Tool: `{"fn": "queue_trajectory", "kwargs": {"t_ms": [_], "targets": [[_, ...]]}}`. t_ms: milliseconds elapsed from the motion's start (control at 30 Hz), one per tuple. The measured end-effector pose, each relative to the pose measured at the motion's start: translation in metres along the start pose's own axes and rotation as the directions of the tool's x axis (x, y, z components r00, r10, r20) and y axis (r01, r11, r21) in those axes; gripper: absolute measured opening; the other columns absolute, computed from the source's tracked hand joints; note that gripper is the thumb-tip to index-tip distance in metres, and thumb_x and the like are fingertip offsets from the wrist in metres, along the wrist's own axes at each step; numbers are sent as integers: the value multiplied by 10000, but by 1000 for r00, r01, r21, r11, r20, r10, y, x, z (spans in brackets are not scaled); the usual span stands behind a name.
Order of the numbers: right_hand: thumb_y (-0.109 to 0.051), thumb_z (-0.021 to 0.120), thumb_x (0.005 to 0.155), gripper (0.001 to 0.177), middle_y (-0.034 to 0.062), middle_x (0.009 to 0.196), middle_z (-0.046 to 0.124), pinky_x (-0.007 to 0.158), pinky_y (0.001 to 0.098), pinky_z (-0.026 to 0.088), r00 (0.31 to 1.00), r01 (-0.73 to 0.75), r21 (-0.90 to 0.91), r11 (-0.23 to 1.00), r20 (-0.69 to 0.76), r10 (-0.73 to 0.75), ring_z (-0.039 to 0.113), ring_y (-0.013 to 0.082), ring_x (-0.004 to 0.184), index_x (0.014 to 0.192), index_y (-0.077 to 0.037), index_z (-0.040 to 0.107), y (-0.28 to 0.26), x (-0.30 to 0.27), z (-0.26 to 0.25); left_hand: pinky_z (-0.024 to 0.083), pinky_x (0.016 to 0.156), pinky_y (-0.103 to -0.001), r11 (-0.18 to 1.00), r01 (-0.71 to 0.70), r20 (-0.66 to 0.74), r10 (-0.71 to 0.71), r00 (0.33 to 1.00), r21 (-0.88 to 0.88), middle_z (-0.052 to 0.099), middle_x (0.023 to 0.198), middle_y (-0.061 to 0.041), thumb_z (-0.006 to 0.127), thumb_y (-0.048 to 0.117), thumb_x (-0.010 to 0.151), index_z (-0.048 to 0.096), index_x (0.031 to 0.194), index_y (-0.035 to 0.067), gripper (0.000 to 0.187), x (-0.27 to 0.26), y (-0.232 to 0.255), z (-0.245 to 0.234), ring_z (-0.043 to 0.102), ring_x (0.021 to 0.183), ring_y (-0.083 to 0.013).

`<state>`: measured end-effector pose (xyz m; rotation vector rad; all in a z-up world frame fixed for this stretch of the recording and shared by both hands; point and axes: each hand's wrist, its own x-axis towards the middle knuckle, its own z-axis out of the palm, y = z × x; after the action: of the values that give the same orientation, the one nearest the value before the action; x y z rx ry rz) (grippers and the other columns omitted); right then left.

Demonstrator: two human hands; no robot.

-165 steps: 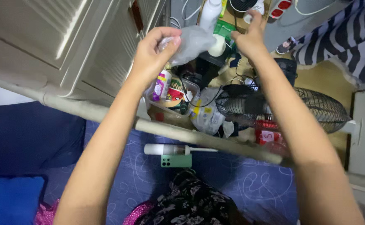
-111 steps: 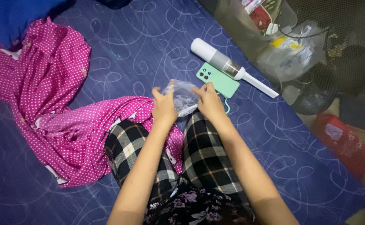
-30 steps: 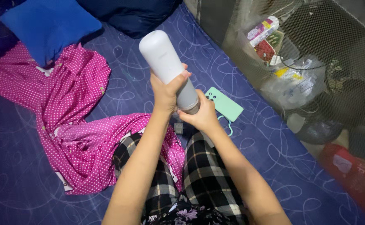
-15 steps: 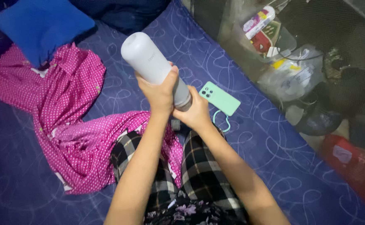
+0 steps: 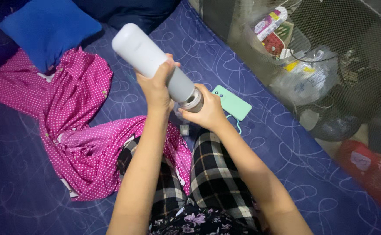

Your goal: The person removes vacuum parts from a plastic bag and assembles the filter and attachment onto the main body of a handheld vacuum.

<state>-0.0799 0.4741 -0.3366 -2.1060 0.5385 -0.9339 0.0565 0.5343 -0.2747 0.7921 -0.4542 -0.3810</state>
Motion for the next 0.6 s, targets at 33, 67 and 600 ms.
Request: {"fn": "queue_trajectory", "kwargs": {"t_ms": [33,67,600], "targets": [[-273,913,666,677,150,1042,773,854,372,611,1000,13,13,1000,1,-13,790,266,984,1227,-43,612,1,1,-2,626,743,-388,1000,5,-9,-6,1000,-8,700,980,-163,762,36,829,513,1202,-46,456,1,1,1,732,780,-261],[-270,913,671,676,145,1054,773,863,368,611,1000,24,27,999,4,-24,791,261,988,1232,-43,611,2,0,-3,624,738,-389,1000,12,-22,-12,1000,-14,693,975,-162,767,47,826,508,1203,-39,466,2,2,0,729,774,-264],[-264,899,685,616,123,1056,749,860,375,593,995,-36,-86,996,94,44,766,284,999,1201,-80,618,49,6,-4,593,893,-479,738,378,-295,-603,741,-558,632,1056,-101,761,382,789,557,1182,51,552,30,-86,-105,677,1000,-274]]}}
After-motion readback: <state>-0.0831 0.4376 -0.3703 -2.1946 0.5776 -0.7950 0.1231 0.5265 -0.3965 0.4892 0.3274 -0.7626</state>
